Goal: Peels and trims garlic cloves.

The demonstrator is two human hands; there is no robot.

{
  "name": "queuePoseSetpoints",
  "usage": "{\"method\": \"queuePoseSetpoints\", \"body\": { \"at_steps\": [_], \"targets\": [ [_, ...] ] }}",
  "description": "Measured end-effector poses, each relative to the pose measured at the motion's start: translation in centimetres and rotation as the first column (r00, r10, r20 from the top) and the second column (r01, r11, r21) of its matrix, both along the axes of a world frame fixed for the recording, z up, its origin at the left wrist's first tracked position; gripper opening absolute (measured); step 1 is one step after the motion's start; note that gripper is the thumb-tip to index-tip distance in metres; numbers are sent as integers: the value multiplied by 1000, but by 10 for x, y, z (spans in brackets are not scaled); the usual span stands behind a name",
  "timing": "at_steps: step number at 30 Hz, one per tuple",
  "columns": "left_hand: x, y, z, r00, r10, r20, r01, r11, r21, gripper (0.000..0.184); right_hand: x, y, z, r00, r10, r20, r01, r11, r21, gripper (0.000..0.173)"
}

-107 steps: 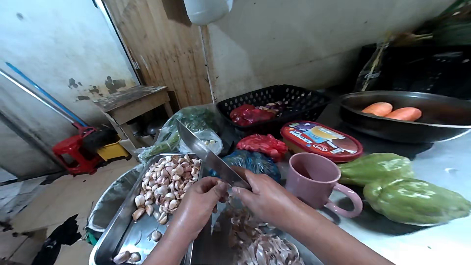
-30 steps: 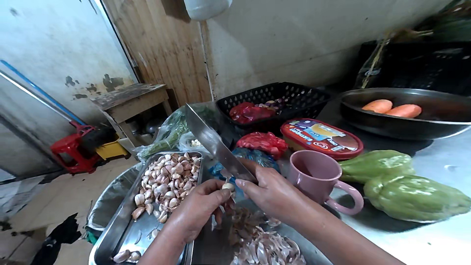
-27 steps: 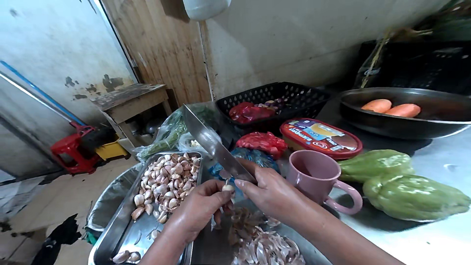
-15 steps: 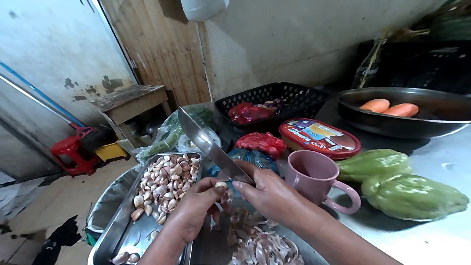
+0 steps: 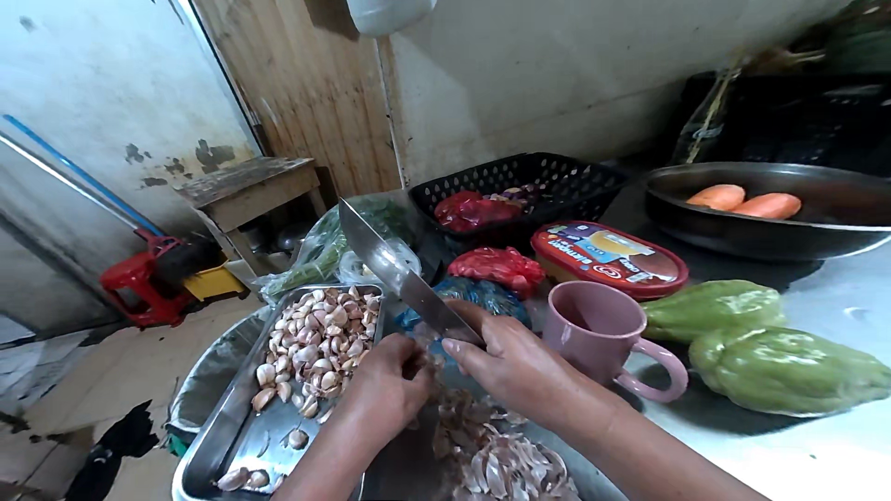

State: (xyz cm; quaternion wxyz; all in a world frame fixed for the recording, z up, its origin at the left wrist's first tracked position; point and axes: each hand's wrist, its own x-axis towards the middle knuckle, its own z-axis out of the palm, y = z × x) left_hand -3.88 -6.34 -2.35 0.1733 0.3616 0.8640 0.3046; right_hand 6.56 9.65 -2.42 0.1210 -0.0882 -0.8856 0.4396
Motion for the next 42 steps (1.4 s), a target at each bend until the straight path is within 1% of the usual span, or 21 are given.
{"method": "queuePoseSetpoints", "body": {
  "at_steps": [2,4,7,10,12,14,17,19,21,23,24,27,28,32,35,38,40,42],
  "targets": [
    [-1,1,-4,999,-11,-32,9,999,-39,21,2,-1,2,999,-25,-24,24,999,-23,35],
    [-3,2,-7,999,-11,-37,10,999,-46,23,4,-1,2,995,-55,-87,51,998,-45,34],
    [-4,0,-6,1000,16,12,-16,999,47,24,5,2,-1,980,-102,-170,90,993,-76,33],
    [-7,-3,-2,989,40,145,-60,989,137,27,5,6,2,977,-134,-166,122,989,-81,30],
    [-11,-5,-2,974,78,215,-117,978,175,26,4,9,6,987,-132,-93,125,989,-75,26],
    [-17,-8,-1,958,118,262,-171,967,188,23,3,9,12,993,-107,53,110,992,-61,24],
    [-23,-10,0,942,135,308,-199,962,188,19,-2,7,18,963,-31,268,36,999,-15,32],
    [-24,-11,1,944,111,310,-166,973,159,20,-6,6,17,935,3,355,-10,1000,18,34],
    [-23,-10,1,951,70,301,-107,988,108,23,-9,7,15,916,24,401,-40,999,34,35],
    [-21,-10,1,953,13,304,-39,996,78,25,-9,6,18,901,50,431,-56,998,1,38],
    [-19,-9,2,948,-12,319,-11,997,71,25,-8,5,21,895,75,440,-65,997,-39,37],
    [-15,-10,4,917,-52,396,23,997,77,18,-3,2,25,888,187,420,-112,974,-196,31],
    [-14,-11,5,904,-63,423,28,996,89,17,-2,2,25,888,203,414,-129,971,-200,32],
    [-17,-16,4,848,-177,499,98,979,181,16,-4,3,16,927,185,326,-162,982,-98,29],
    [-18,-16,1,808,-200,554,77,968,238,14,-2,5,12,962,151,226,-134,987,-90,28],
    [-21,-18,0,770,-211,602,41,958,284,12,0,6,10,983,132,129,-116,985,-124,26],
    [-21,-18,0,757,-220,615,33,953,301,12,1,6,12,982,141,124,-124,982,-141,26],
    [-22,-19,-1,751,-233,618,38,950,311,11,2,4,18,963,180,198,-151,977,-151,28]
  ]
}}
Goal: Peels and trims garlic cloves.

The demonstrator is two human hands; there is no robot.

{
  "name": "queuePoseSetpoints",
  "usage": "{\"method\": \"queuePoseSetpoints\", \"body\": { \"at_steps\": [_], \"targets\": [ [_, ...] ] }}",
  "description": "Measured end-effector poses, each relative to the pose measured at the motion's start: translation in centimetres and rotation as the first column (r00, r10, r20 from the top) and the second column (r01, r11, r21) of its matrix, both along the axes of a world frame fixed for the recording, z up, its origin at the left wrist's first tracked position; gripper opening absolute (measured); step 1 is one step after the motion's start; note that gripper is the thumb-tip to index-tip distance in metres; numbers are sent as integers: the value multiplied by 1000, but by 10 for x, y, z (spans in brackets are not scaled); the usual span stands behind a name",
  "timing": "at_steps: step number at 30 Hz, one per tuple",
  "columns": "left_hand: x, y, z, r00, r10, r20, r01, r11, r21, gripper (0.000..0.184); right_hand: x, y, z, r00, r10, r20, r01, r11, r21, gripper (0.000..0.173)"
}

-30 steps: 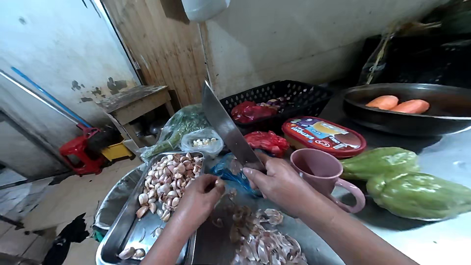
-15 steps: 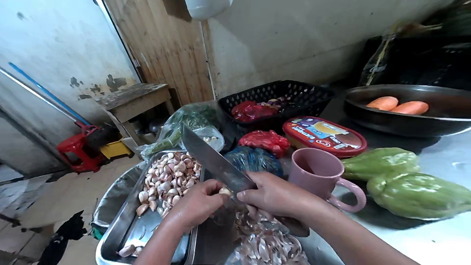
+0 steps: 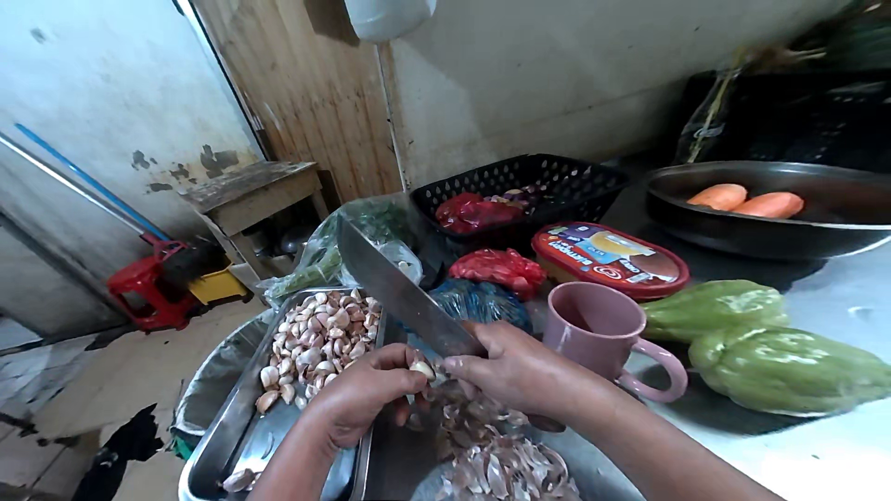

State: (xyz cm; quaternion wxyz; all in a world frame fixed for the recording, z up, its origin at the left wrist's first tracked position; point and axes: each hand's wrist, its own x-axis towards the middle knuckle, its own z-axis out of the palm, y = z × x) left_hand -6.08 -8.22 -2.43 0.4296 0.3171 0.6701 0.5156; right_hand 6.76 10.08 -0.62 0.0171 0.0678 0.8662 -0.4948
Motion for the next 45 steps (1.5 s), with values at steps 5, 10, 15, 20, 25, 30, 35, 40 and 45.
{"method": "queuePoseSetpoints", "body": {
  "at_steps": [5,10,15,20,25,30,35,40,45],
  "targets": [
    [0,-2,0,999,4,35,-3,1000,-9,9,-1,-3,0,990,124,60,-129,988,86,42],
    [-1,0,-1,999,-42,7,42,999,-16,16,-3,0,-10,998,53,-28,-47,982,184,32],
    [4,6,-3,996,84,15,-84,996,17,16,-3,-2,-13,995,9,-102,14,975,223,30],
    [12,10,1,984,166,-66,-165,986,17,9,-3,-3,-13,994,5,-106,21,971,238,30],
    [16,13,4,926,59,-373,-136,974,-182,18,-2,-2,-14,991,-60,-122,84,977,195,31],
    [16,12,2,929,58,-365,-114,985,-132,24,-1,4,-18,945,-215,-246,240,968,76,26],
    [11,13,6,952,223,-211,-202,972,117,19,4,10,-9,881,-345,-324,357,934,-26,25],
    [-26,39,27,885,371,-282,-339,928,155,24,7,10,-11,849,-326,-415,355,935,-9,28],
    [-84,84,50,736,426,-526,-444,890,98,36,7,11,-12,849,-308,-430,359,933,39,29]
  ]
}}
